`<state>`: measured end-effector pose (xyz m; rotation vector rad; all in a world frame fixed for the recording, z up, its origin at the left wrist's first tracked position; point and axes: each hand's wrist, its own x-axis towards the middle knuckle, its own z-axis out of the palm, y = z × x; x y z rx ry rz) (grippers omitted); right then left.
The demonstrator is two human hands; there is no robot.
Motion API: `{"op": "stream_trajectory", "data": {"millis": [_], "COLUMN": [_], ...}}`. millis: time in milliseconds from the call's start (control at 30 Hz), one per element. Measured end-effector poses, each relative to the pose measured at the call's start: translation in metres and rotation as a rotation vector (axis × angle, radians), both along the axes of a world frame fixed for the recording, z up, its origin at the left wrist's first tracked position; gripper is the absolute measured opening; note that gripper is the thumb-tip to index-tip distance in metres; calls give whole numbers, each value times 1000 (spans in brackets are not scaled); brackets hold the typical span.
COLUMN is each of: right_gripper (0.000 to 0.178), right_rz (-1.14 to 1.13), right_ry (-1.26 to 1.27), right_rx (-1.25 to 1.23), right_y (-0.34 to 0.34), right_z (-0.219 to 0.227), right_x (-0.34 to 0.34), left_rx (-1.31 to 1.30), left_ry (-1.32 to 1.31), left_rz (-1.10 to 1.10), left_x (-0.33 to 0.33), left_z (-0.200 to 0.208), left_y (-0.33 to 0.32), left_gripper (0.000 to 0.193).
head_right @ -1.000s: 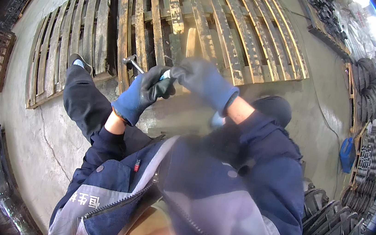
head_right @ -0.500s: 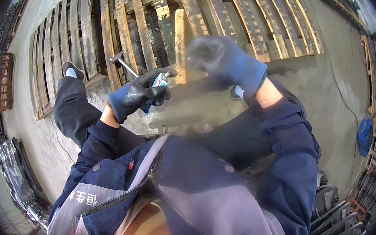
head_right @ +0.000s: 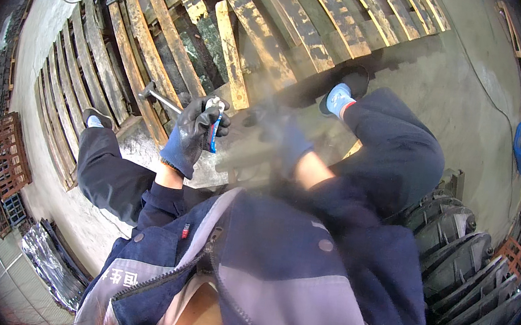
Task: The person sits on the floor and cleans a dark metal part using a hammer to tap it and a cloth to wipe its surfaces. The person repeatedly turns the part over and wipes different sides, then places it on a wooden pallet.
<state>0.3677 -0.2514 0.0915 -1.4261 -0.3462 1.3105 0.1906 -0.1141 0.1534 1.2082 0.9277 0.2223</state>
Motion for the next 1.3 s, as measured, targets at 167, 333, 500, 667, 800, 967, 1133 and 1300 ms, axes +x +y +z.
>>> {"op": "stream_trajectory", "data": {"millis": [167, 333, 500, 667, 800, 967, 1133, 1300], "right_gripper": [31, 31, 32, 31, 36, 45, 52, 43], "right_rz": [-153, 60, -34, -20, 27, -106, -135, -6], "right_ry": [462, 331, 430, 238, 167, 431, 414, 193], "right_rx": [-18, -111, 83, 91, 81, 262, 147, 142], "right_y": [6, 22, 22, 20, 21, 13, 12, 12], "right_z": [1, 21, 45, 67, 61, 45, 47, 59], "right_x": [-33, -39, -40, -28, -18, -18, -20, -14], "left_rx": [157, 30, 125, 217, 897, 1091, 1075, 1065], "left_ry": [-11, -81, 97, -83, 215, 163, 215, 145], "left_rz": [-3, 40, -63, -42, -359, -290, -236, -265], "left_x": [-11, -9, 3, 11, 16, 25, 31, 38], "left_z": [-12, -3, 6, 12, 18, 25, 27, 40], "left_y": [-5, -17, -30, -30, -20, -20, -28, -23], "left_gripper": [41, 32, 50, 47, 49, 54, 53, 44]}}
